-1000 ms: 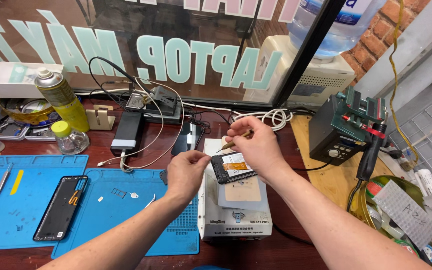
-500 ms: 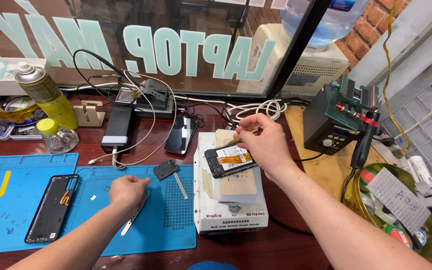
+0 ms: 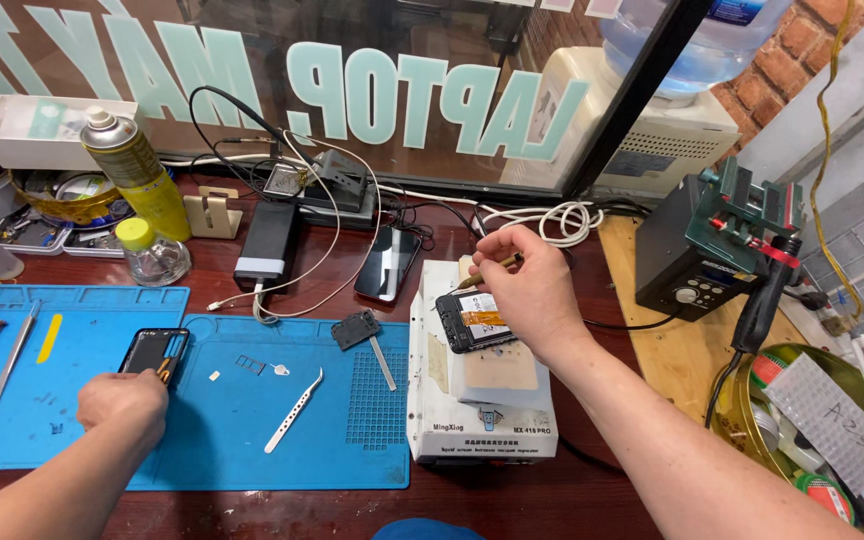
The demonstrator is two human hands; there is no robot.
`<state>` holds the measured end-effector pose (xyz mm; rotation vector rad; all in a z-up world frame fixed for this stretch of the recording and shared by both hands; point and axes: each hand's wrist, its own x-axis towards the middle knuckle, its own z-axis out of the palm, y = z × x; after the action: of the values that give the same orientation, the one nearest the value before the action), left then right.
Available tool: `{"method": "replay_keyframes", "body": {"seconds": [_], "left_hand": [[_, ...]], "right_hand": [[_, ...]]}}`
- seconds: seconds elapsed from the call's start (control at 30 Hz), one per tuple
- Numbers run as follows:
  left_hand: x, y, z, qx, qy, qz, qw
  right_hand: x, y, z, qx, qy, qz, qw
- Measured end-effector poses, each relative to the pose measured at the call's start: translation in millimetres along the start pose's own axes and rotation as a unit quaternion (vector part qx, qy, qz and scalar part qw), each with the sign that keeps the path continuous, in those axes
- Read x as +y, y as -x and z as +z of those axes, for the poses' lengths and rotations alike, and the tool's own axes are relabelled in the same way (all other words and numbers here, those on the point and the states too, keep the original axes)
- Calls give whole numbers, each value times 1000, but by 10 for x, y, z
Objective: The person uses a small metal tool to scrape and clean the edges of a disassembled smartphone motherboard. They then place a black screen assembly onto the motherboard and press it into place.
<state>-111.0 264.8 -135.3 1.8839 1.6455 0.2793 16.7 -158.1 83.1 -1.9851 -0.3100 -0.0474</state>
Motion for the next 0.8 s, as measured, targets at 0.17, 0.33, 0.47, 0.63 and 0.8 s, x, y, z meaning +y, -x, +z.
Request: {"method": "replay_keyframes", "body": {"seconds": [0.17,0.33,0.47,0.63,0.8], "left_hand": [[263,464,174,-155,-12,76,985],[507,1053,460,-264,6,119,957],[697,1435,583,-327,34,148,933],[1115,1825,638,-379,82,176,905],[1578,2052,699,-380,134,253,880]], "right_hand": [[-54,35,7,-2,1,29,1000],[-55,97,-51,-7,15,38,999],[-25,141,-118,6,13,30,999],[25,182,-229,33,19,67,997],[62,216,-313,48,0,77,996]]}}
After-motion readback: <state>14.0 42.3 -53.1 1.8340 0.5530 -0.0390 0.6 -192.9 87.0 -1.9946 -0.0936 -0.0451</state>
